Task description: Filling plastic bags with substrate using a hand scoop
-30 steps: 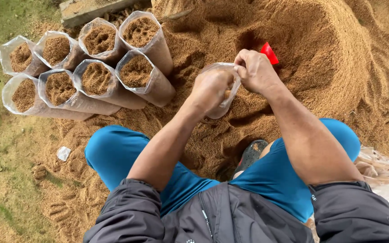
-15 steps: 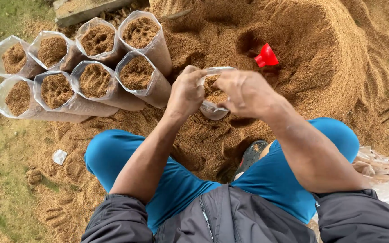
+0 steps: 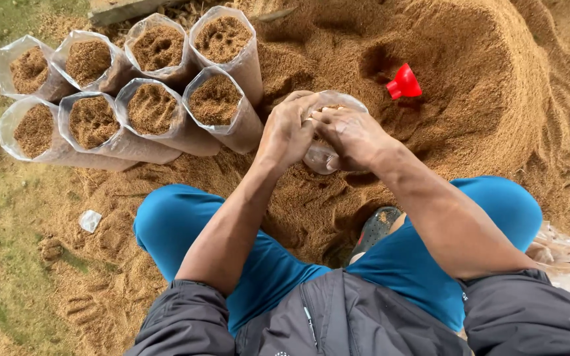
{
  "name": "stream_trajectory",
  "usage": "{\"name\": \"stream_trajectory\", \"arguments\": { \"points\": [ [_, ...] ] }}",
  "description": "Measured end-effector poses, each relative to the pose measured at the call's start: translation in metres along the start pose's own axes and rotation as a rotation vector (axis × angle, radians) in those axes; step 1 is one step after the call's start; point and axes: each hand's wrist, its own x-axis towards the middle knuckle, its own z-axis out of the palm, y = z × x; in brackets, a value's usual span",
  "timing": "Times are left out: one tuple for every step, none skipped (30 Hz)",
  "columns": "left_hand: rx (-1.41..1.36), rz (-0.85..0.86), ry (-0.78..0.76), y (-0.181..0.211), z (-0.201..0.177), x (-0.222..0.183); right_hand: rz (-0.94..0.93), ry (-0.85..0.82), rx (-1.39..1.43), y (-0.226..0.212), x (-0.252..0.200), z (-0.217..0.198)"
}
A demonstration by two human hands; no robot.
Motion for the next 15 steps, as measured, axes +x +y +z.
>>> {"name": "stream_trajectory", "arguments": {
  "points": [
    [-0.009,-0.001,-0.005,0.004,-0.002,0.000,0.050,-0.067,-0.033,-0.018,-0.007,-0.027],
    [-0.018,-0.003,-0.011,0.009,-0.003,0.000,0.101,-0.133,-0.067,-0.036,-0.013,-0.055],
    [-0.021,-0.007,-0.010,0.002,0.002,0.000,0.099,-0.139,-0.066,-0.033,-0.012,-0.040],
    [-0.062,-0.025,-0.007,-0.004,0.007,-0.001,0.124,-0.195,-0.019,-0.029,-0.010,-0.025],
    [-0.098,-0.031,-0.002,-0.009,0.011,0.004,0.152,-0.239,0.021,-0.022,-0.007,-0.014],
    [-0.097,-0.024,0.002,-0.013,0.010,0.007,0.153,-0.234,0.015,-0.017,-0.004,-0.015],
    [-0.077,-0.009,0.010,-0.018,0.010,0.005,0.112,-0.231,0.042,-0.014,-0.003,-0.014],
    [-0.057,0.005,0.019,-0.023,0.010,0.004,0.072,-0.227,0.069,-0.012,-0.001,-0.012],
    [-0.055,0.004,0.017,-0.024,0.009,0.004,0.072,-0.226,0.071,-0.017,-0.006,-0.029],
    [-0.055,-0.023,0.009,-0.026,0.009,0.004,0.109,-0.238,0.155,-0.022,-0.011,-0.045],
    [-0.058,-0.054,0.005,-0.027,0.009,0.002,0.142,-0.255,0.237,-0.027,-0.016,-0.061],
    [-0.060,-0.058,0.007,-0.026,0.009,0.001,0.139,-0.259,0.237,-0.033,-0.022,-0.067],
    [-0.105,-0.083,0.006,-0.024,0.009,0.001,0.178,-0.318,0.335,-0.039,-0.027,-0.075],
    [-0.151,-0.107,0.005,-0.022,0.009,0.002,0.217,-0.377,0.432,-0.044,-0.032,-0.082],
    [-0.150,-0.111,0.004,-0.022,0.010,0.001,0.216,-0.379,0.436,-0.044,-0.030,-0.072]
  ]
}}
